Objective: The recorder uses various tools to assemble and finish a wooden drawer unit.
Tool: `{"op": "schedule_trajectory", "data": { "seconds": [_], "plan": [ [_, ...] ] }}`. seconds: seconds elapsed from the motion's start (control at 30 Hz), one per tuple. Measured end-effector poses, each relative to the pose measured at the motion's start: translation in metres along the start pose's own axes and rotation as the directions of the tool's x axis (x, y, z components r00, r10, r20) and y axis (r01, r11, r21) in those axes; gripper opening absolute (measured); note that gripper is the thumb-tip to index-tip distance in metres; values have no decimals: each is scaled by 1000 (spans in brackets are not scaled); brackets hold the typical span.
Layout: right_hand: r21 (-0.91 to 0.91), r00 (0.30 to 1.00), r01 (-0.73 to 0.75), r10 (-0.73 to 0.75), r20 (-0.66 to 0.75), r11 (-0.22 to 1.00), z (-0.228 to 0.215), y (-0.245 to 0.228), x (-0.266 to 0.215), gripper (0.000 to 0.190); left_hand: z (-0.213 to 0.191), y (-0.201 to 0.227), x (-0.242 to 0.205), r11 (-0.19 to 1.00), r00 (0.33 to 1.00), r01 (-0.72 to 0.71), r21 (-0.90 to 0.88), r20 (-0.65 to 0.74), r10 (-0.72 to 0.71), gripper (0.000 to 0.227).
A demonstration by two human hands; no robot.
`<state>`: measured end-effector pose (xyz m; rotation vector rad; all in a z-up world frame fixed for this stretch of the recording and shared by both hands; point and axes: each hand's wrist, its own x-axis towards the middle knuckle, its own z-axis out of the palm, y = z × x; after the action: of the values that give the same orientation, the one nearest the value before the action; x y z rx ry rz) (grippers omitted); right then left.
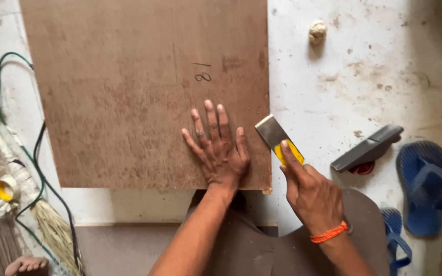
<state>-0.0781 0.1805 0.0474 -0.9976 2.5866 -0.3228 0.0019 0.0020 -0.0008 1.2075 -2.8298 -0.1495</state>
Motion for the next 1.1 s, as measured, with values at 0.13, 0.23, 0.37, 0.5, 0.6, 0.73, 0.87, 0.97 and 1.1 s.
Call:
{"op": "schedule_trajectory", "data": {
  "seconds": [0.13,0.23,0.37,0.5,0.6,0.73,0.87,0.97,1.1],
  "plan": [
    [-20,992,-20,22,127,1000,3,10,-1,68,2,-1,3,1000,1000,-3,4,-18,3,64],
    [-34,997,6,-3,79,999,-1,5,10,69,2,-3,8,1000,999,-8,7,-31,8,64],
    [6,995,7,-7,97,1000,4,12,10,66,2,1,3,1000,1000,6,-17,-15,-7,64],
    [-11,983,-40,41,181,999,4,14,9,65,3,-2,7,1000,1000,-18,16,-22,18,64],
    [46,999,39,-38,-9,998,-8,6,14,68,2,0,1,999,1000,-16,-33,2,16,64],
    [11,989,-19,18,146,1000,-6,12,12,67,3,0,4,1000,1000,-9,18,-24,9,63],
    [-20,988,-37,40,148,999,-14,2,15,64,3,-2,1,1000,1000,-18,2,-10,18,65],
    [49,1000,26,-26,-5,998,-17,-8,38,62,-7,3,4,1000,1000,1,-2,7,-1,65],
    [-5,999,41,-41,26,999,-14,-2,18,63,4,-3,0,999,1000,0,36,-4,0,67]
  ]
}}
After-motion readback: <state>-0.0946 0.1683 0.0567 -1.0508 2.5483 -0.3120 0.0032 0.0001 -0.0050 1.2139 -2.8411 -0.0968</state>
